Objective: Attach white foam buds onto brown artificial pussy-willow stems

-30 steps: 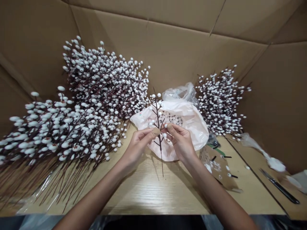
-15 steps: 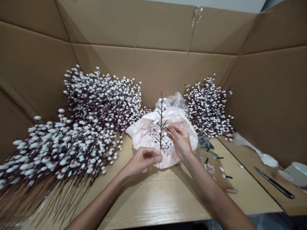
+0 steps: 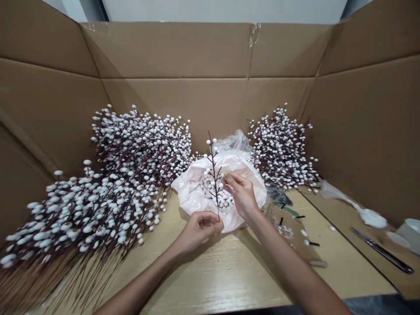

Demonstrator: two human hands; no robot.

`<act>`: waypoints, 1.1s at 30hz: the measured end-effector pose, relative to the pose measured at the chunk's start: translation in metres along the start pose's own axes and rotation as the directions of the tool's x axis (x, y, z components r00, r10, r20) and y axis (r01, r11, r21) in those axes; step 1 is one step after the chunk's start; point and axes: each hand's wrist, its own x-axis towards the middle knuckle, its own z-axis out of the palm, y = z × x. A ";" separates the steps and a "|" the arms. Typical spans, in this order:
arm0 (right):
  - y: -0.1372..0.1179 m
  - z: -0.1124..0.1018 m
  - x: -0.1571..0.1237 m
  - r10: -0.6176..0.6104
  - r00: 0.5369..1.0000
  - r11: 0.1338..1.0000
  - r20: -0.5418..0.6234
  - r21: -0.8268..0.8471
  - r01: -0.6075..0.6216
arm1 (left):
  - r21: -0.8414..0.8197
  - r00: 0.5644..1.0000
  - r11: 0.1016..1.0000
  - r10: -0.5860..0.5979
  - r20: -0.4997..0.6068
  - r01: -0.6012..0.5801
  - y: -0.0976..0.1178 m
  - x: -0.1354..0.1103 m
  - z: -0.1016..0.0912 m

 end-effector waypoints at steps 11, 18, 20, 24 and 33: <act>0.011 0.004 -0.009 0.125 0.991 0.985 0.038 0.115 -0.129 | 0.041 0.996 0.998 0.057 -0.064 -0.055 -0.001 -0.001 0.004; 0.023 0.009 -0.014 0.223 0.974 0.956 0.042 0.188 -0.227 | 0.060 0.994 0.996 0.076 -0.082 -0.071 -0.001 -0.002 0.003; 0.025 0.009 -0.014 0.248 0.968 0.950 0.031 0.188 -0.250 | 0.078 0.992 0.993 0.091 -0.087 -0.084 -0.002 -0.002 0.002; 0.030 0.008 -0.016 0.277 0.960 0.944 0.044 0.176 -0.280 | 0.117 0.988 0.988 0.117 -0.106 -0.104 -0.003 -0.002 0.003; 0.038 0.008 -0.018 0.328 0.943 0.939 0.065 0.089 -0.333 | 0.126 0.983 0.984 0.140 -0.118 -0.125 -0.001 -0.002 0.003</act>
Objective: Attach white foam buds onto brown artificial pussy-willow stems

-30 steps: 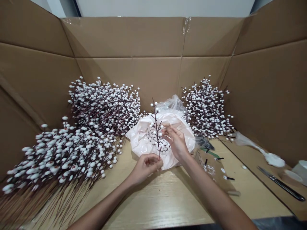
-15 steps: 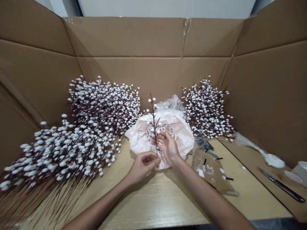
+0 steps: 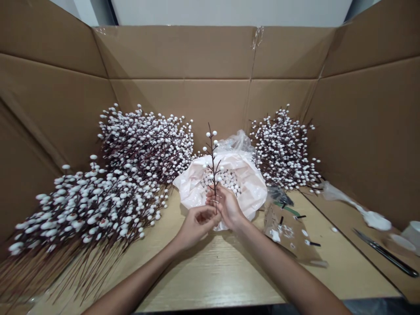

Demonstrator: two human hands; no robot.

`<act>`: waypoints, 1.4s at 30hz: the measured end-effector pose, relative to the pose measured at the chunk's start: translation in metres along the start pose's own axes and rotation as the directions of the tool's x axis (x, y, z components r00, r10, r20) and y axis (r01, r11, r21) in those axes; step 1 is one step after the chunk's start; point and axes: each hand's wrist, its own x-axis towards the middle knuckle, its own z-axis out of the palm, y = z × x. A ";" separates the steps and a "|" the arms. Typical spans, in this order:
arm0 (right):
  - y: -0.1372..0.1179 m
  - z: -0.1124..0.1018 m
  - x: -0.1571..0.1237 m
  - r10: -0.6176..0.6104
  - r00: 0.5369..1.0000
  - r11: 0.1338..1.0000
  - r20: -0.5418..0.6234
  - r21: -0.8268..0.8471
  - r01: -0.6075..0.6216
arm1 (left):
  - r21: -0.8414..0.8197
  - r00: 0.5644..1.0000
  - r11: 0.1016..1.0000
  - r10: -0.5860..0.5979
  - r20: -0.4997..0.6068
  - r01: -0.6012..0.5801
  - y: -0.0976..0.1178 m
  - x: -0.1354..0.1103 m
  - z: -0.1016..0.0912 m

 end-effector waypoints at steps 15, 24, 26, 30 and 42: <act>0.004 0.000 -0.001 -0.024 1.000 1.000 0.019 -0.015 0.025 | 0.017 1.000 1.000 -0.002 -0.008 0.002 0.000 -0.001 -0.001; 0.006 -0.003 0.002 -0.044 0.998 0.999 0.040 -0.019 0.045 | 0.015 1.000 1.000 0.016 0.026 -0.016 -0.001 0.000 -0.001; 0.007 -0.003 0.003 -0.041 0.998 0.999 0.044 -0.029 0.043 | 0.025 1.000 1.000 0.007 0.021 -0.008 -0.001 -0.001 -0.001; 0.007 -0.004 0.003 -0.038 0.999 0.999 0.033 -0.032 0.039 | 0.029 1.000 1.000 0.008 0.024 -0.009 0.000 -0.001 -0.001; 0.007 -0.004 0.002 -0.003 1.000 0.999 0.016 -0.037 0.003 | 0.049 0.999 0.999 0.008 0.038 -0.010 -0.001 -0.001 -0.001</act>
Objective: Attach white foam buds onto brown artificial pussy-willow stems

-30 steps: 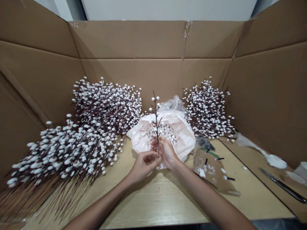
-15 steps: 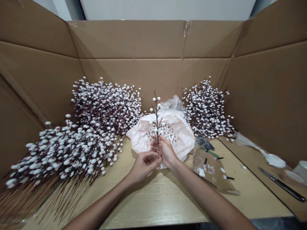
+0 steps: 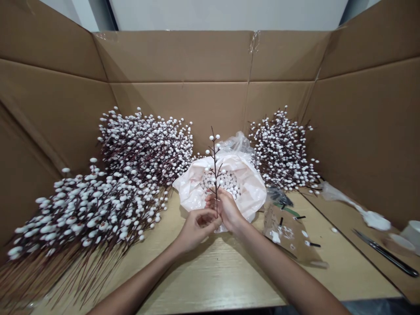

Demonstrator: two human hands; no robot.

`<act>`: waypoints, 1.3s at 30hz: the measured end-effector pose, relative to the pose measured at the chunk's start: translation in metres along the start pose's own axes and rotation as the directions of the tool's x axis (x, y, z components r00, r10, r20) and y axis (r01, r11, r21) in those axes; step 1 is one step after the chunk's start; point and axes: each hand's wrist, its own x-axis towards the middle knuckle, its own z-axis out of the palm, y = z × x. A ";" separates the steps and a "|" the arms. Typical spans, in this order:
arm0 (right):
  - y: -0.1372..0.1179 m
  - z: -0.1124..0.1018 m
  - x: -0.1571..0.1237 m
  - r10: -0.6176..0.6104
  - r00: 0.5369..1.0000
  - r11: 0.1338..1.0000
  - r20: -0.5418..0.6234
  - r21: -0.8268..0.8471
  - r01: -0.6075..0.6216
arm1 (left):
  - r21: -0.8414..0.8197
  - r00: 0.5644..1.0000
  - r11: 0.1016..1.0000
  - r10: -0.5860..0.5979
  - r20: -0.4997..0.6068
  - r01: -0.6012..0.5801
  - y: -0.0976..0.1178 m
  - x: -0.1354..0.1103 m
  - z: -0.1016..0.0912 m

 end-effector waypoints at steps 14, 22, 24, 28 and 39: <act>0.001 0.001 0.002 0.011 1.000 1.000 0.001 -0.015 -0.011 | -0.001 1.000 1.000 0.017 0.004 -0.017 -0.008 0.001 -0.001; 0.001 0.002 -0.001 0.010 1.000 1.000 -0.004 -0.019 -0.010 | 0.001 1.000 1.000 0.007 -0.007 -0.007 -0.009 0.002 0.001; 0.000 0.003 -0.002 0.007 1.000 1.000 -0.006 -0.018 -0.007 | -0.011 1.000 1.000 0.004 -0.012 -0.005 -0.007 0.002 0.001; 0.000 0.003 -0.001 0.004 1.000 1.000 -0.004 -0.023 -0.004 | -0.026 1.000 1.000 -0.005 -0.013 0.005 -0.004 0.001 0.001; -0.001 0.004 -0.002 0.015 1.000 0.999 -0.005 -0.030 -0.015 | -0.005 1.000 1.000 0.000 0.001 0.000 -0.003 0.001 0.002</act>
